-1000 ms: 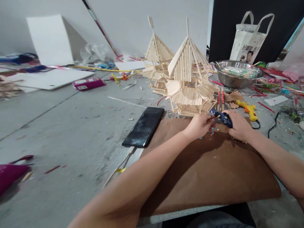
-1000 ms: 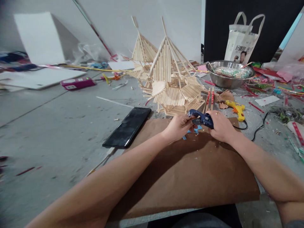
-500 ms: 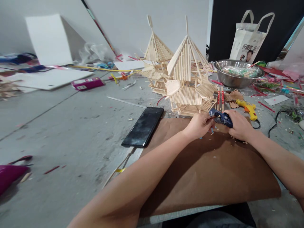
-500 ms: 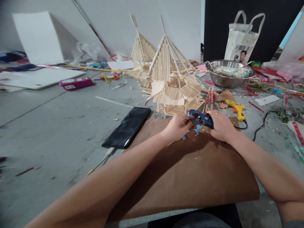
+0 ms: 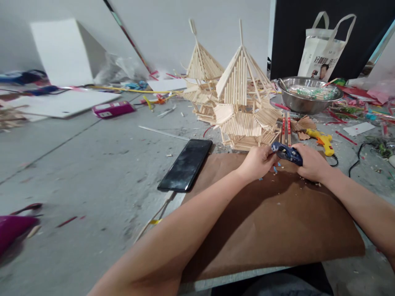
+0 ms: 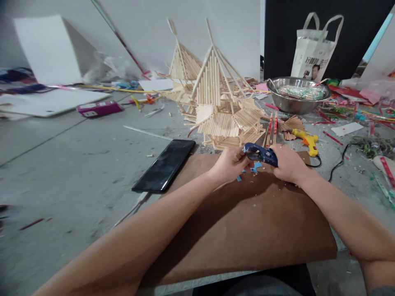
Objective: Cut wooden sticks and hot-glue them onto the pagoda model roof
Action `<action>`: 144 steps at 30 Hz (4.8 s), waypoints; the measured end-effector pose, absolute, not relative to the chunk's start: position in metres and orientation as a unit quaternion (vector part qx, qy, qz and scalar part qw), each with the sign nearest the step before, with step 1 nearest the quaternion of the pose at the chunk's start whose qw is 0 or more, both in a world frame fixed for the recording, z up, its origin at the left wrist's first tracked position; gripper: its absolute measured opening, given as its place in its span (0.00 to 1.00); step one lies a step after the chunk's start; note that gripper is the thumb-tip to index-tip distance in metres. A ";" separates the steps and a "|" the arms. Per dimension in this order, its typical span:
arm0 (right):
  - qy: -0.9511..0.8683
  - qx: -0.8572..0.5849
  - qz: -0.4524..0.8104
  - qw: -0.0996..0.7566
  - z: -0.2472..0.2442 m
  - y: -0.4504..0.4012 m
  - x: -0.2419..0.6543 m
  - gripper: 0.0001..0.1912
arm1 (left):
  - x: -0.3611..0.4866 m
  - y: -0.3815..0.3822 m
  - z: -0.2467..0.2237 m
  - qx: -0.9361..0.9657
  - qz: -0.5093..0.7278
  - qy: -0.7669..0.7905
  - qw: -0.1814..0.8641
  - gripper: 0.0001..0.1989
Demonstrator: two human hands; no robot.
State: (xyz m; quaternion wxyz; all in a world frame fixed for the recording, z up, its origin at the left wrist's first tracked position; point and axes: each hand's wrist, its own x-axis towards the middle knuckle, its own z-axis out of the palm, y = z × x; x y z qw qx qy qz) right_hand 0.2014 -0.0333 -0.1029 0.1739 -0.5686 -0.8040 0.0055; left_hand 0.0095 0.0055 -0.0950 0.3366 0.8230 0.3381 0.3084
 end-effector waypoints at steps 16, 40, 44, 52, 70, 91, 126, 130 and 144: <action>-0.737 -0.663 0.005 0.130 -0.096 -0.037 0.191 0.15 | 0.014 0.005 -0.106 0.814 0.387 0.320 0.290 0.09; -0.827 -0.494 0.073 0.260 -0.108 -0.027 0.205 0.28 | 0.012 0.020 -0.130 0.858 0.466 0.212 0.034 0.12; -0.835 -0.472 0.081 0.272 -0.111 -0.027 0.207 0.30 | 0.016 0.018 -0.131 0.847 0.473 0.215 0.114 0.12; -0.839 -0.476 0.068 0.252 -0.106 -0.029 0.204 0.25 | 0.011 0.020 -0.136 0.860 0.440 0.255 0.041 0.12; -0.839 -0.474 0.036 0.263 -0.105 -0.032 0.202 0.30 | 0.014 0.007 -0.101 0.784 0.323 0.279 0.450 0.15; -0.804 -0.553 0.009 0.218 -0.102 -0.037 0.199 0.24 | 0.010 0.009 -0.091 0.749 0.273 0.268 0.541 0.17; -0.710 -0.660 -0.094 0.227 -0.107 -0.029 0.205 0.19 | 0.013 0.009 -0.090 0.677 0.325 0.288 0.594 0.13; -0.728 -0.641 -0.114 0.216 -0.115 -0.021 0.216 0.20 | 0.011 0.008 -0.079 0.638 0.369 0.292 0.609 0.10; -0.792 -0.578 -0.143 0.133 -0.124 -0.020 0.217 0.19 | -0.046 0.043 -0.025 0.461 0.623 0.468 0.425 0.07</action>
